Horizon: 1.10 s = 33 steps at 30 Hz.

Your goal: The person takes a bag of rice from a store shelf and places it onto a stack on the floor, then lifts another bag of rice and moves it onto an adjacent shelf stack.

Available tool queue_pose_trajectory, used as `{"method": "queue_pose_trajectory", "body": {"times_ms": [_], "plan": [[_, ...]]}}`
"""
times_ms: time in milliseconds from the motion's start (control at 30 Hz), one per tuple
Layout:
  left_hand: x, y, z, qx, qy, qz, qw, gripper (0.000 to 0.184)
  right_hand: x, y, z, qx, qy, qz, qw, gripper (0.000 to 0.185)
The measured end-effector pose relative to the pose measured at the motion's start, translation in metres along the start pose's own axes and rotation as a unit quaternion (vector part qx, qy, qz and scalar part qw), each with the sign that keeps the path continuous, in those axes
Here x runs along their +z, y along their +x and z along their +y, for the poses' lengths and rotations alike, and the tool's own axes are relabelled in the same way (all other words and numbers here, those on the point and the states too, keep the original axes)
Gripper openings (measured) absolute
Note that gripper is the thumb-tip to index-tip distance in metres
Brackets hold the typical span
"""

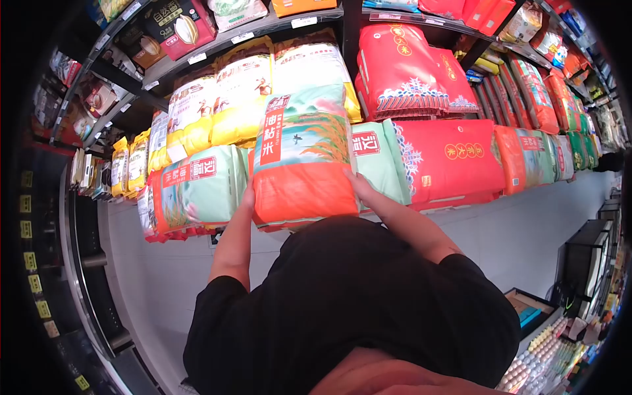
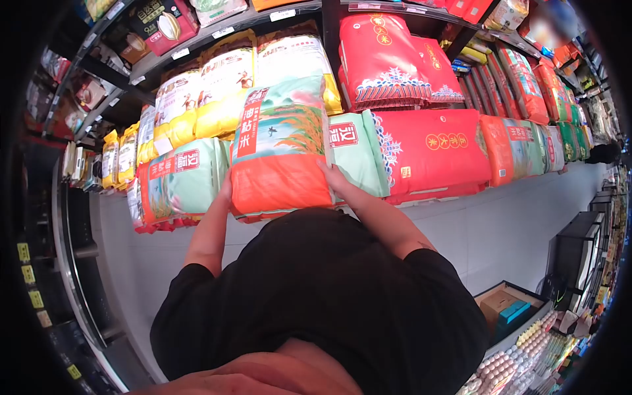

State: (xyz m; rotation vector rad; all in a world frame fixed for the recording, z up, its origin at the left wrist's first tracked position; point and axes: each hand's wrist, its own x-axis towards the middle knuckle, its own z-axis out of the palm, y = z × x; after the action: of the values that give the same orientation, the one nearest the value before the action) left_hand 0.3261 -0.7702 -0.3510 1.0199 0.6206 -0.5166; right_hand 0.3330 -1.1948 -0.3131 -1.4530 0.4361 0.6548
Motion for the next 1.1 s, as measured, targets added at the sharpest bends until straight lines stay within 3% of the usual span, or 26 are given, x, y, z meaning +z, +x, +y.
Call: {"method": "queue_pose_trajectory", "body": {"times_ms": [200, 267, 400, 467, 533, 633, 933, 1033, 1100], "plan": [[0.076, -0.045, -0.01, 0.089, 0.048, 0.099, 0.99, 0.068, -0.029, 0.006, 0.018, -0.027, -0.068, 0.067, 0.995, 0.096], [0.078, -0.039, -0.023, 0.09, 0.037, 0.093, 0.991, 0.07, -0.045, 0.026, 0.035, -0.061, -0.109, 0.09, 0.988, 0.085], [0.061, -0.009, -0.075, 0.14, 0.048, 0.129, 0.981, 0.079, -0.083, 0.022, 0.017, -0.066, -0.178, 0.076, 0.979, 0.088], [0.049, 0.004, -0.098, 0.112, 0.081, 0.185, 0.973, 0.084, -0.105, 0.046, 0.036, -0.081, -0.156, 0.054, 0.983, 0.084], [0.104, -0.035, -0.092, 0.071, 0.099, 0.24, 0.963, 0.092, -0.115, 0.037, 0.036, -0.084, -0.146, 0.051, 0.984, 0.081], [0.091, -0.024, -0.101, 0.067, 0.124, 0.267, 0.953, 0.09, -0.11, 0.024, 0.028, -0.11, -0.131, 0.08, 0.982, 0.076], [0.099, -0.035, -0.093, 0.067, -0.072, 0.141, 0.985, 0.066, -0.101, 0.009, 0.012, -0.104, -0.158, 0.124, 0.974, 0.076], [0.087, -0.024, -0.098, 0.109, 0.0, 0.147, 0.983, 0.064, -0.103, 0.011, 0.015, -0.106, -0.163, 0.13, 0.972, 0.076], [0.085, -0.026, -0.097, 0.17, 0.116, 0.175, 0.963, 0.072, -0.104, 0.019, 0.02, -0.113, -0.167, 0.142, 0.969, 0.076]]}}
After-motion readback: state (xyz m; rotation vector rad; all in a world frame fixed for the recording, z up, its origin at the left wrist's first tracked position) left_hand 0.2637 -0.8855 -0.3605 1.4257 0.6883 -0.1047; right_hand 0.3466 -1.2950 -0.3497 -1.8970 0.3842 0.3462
